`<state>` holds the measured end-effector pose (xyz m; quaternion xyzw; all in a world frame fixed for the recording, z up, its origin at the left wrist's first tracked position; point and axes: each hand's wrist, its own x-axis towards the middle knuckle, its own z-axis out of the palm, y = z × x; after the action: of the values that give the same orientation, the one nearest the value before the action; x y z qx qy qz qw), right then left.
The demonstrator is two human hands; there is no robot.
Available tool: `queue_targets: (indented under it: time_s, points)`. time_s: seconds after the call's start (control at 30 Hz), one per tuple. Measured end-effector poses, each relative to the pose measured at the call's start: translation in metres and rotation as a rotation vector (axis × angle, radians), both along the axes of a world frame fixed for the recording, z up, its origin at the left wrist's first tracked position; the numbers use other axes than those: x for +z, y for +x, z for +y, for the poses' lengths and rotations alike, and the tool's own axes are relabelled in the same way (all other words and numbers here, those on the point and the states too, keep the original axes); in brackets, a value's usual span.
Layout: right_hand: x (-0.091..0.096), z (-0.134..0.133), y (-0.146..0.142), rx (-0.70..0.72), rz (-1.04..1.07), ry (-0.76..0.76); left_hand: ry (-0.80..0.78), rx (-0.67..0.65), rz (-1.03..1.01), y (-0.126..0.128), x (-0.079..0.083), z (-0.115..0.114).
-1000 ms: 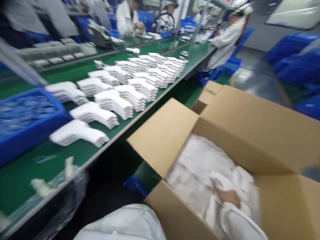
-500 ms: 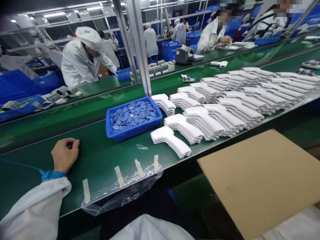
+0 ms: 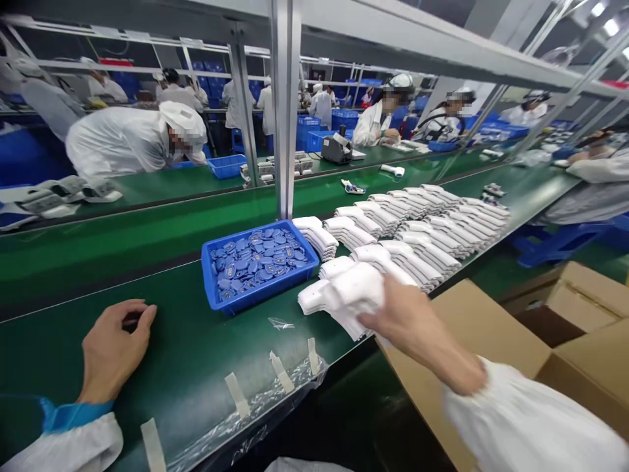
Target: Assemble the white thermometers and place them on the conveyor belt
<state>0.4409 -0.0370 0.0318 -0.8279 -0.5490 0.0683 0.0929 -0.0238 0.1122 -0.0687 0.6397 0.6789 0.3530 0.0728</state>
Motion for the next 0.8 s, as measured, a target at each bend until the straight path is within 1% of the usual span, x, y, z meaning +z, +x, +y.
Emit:
queue_targets:
  time_s: [0.07, 0.1, 0.17, 0.27, 0.33, 0.4, 0.5, 0.57, 0.6, 0.7, 0.8]
  points:
    - [-0.006, 0.032, -0.022, 0.069, -0.036, -0.054, -0.056, 0.042, -0.020, -0.006, 0.002, -0.002]
    - [-0.011, 0.043, -0.029, 0.102, -0.062, -0.064, -0.076, 0.060, -0.024, -0.007, 0.003, -0.002]
    - [-0.019, 0.054, -0.035, 0.136, -0.111, -0.080, -0.104, 0.083, -0.027, -0.008, 0.006, -0.002]
    - [-0.023, 0.050, -0.032, 0.143, -0.144, -0.085, -0.147, 0.088, -0.034, -0.006, 0.010, -0.002]
    - [-0.019, 0.045, -0.031, 0.143, -0.147, -0.085, -0.182, 0.088, -0.037, -0.004, 0.013, -0.001]
    - [-0.012, 0.043, -0.030, 0.123, -0.113, -0.083, -0.213, 0.090, -0.033, -0.003, 0.014, -0.001]
    - [0.001, 0.048, -0.023, 0.000, -0.032, -0.051, -0.221, 0.090, -0.020, -0.003, 0.013, 0.000]
    - [0.007, 0.054, -0.014, -0.086, -0.030, -0.022, -0.211, 0.087, -0.018, -0.004, 0.011, 0.002]
    - [0.008, 0.058, -0.009, -0.108, -0.052, -0.014, -0.207, 0.085, -0.018, -0.005, 0.010, 0.002]
    - [0.005, 0.068, 0.003, -0.095, -0.108, -0.012, -0.206, 0.083, -0.017, -0.006, 0.007, 0.004]
    - [-0.001, 0.071, 0.008, -0.068, -0.099, -0.010, -0.226, 0.093, -0.008, -0.007, 0.007, 0.004]
